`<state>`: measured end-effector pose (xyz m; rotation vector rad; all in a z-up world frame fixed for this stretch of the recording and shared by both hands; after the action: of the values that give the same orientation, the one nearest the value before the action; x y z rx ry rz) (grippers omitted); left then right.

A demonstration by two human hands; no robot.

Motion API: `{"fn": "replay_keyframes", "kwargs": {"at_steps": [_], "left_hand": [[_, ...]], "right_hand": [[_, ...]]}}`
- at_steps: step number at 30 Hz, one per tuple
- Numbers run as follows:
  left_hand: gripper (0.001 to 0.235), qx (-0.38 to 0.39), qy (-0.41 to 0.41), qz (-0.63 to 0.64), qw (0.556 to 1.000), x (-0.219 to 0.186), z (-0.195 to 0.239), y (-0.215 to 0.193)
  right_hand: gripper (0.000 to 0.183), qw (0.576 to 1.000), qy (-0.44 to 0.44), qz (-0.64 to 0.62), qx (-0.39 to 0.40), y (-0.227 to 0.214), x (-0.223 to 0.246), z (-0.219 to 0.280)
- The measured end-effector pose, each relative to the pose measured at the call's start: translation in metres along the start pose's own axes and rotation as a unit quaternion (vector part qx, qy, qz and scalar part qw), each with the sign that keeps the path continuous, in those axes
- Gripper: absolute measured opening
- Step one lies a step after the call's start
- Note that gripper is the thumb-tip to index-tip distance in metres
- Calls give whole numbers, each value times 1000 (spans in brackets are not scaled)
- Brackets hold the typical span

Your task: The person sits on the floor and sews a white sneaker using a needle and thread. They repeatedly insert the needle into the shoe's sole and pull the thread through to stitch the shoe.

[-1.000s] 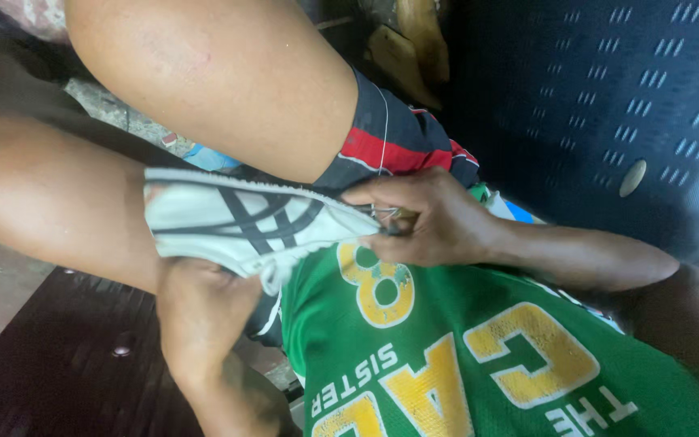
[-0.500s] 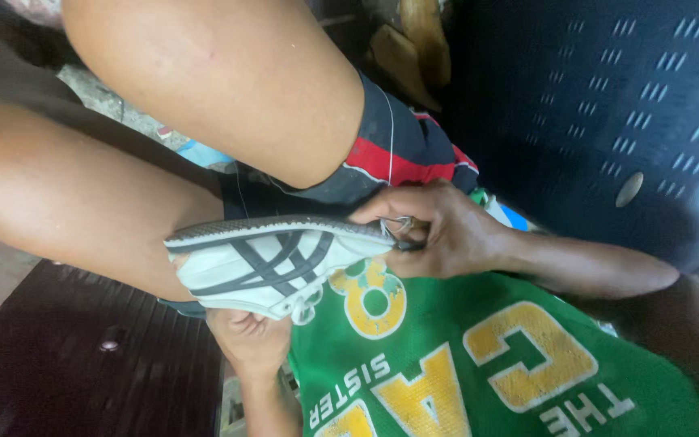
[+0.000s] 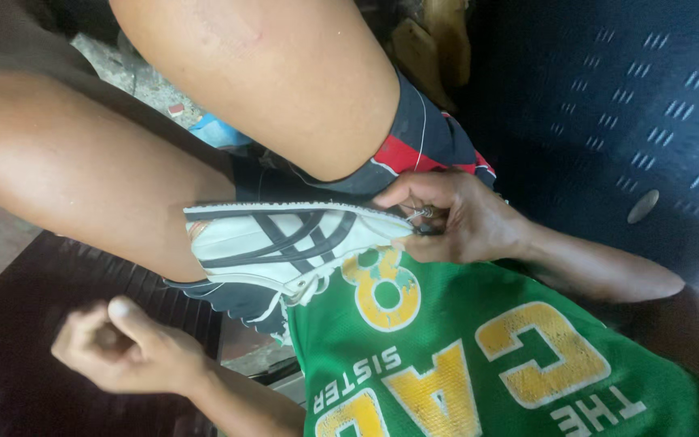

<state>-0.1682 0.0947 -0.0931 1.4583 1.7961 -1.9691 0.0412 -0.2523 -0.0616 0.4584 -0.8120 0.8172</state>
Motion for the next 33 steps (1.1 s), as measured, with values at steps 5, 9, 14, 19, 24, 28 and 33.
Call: {"fn": "replay_keyframes", "kwargs": {"at_steps": [5,9,14,19,24,28,33], "left_hand": [[7,247,242,-45,937,-107,23,26],[23,474,148,-33,867,-125,18,63],[27,549,31,25,835,-122,14,72],[30,514,-32,37,856,-119,21,73],[32,506,-89,59,856,-105,30,69],[32,507,-13,44,861,-99,31,66],[34,477,-130,106,863,-102,42,61]], "right_hand": [[47,1000,27,12,7,-2,2,-1],[46,1000,8,28,8,4,8,1],[47,1000,0,2,6,5,11,3],[69,989,53,129,54,-2,22,2],[99,918,104,354,149,-35,47,20],[88,910,-101,396,74,-54,58,25],[74,950,-201,235,35,-23,39,11]]}}
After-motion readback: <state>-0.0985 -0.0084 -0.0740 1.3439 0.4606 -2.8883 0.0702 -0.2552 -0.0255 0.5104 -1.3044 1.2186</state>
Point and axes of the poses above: each hand's wrist, its own z-axis away from the middle knuckle, its own y-axis out of the palm, x = y × z, the point moved 3 cm from there along -z, towards the middle knuckle, and after that the axes turned 4 degrees about -y, right-handed, at the moved point
